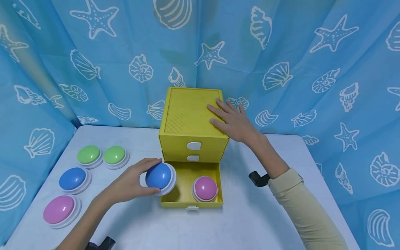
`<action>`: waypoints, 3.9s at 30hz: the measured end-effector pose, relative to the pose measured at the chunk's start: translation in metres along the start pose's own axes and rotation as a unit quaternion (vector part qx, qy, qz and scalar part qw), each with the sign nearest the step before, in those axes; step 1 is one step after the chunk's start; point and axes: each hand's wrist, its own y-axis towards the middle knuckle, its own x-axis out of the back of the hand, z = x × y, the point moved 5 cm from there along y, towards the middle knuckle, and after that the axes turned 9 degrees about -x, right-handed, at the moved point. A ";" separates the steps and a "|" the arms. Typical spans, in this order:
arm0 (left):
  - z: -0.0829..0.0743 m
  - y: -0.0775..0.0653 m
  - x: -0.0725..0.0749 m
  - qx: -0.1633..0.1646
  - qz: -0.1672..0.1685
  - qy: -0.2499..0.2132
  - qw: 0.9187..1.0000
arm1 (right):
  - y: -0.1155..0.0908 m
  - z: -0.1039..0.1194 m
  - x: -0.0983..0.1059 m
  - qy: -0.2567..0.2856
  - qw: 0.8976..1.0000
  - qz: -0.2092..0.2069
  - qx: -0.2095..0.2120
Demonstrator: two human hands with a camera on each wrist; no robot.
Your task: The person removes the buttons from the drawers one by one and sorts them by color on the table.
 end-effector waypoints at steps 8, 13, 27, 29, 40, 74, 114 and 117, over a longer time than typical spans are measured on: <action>0.014 -0.029 0.027 0.059 -0.025 0.045 0.997 | 0.000 0.001 0.001 -0.010 1.000 0.002 0.003; 0.030 -0.046 0.037 0.074 -0.038 0.046 0.995 | -0.001 0.003 0.002 -0.032 0.999 0.001 0.001; 0.082 -0.079 0.050 0.129 -0.030 0.058 0.989 | -0.002 0.004 0.005 -0.052 0.999 0.003 0.000; 0.088 -0.081 0.052 0.139 -0.027 0.063 0.988 | -0.002 0.004 0.004 -0.052 0.999 0.004 0.000; 0.110 -0.088 0.057 0.158 -0.018 0.087 0.983 | -0.001 0.005 0.004 -0.055 0.998 -0.001 0.002; 0.132 -0.085 0.060 0.182 0.006 0.123 0.976 | -0.001 0.001 0.004 -0.037 0.999 0.004 0.002; -0.007 0.015 -0.032 -0.088 -0.006 -0.021 0.996 | -0.001 0.002 0.002 -0.027 1.000 0.000 0.004; -0.008 0.024 -0.046 -0.106 0.008 -0.041 0.994 | -0.001 0.002 0.002 -0.027 1.000 0.000 0.005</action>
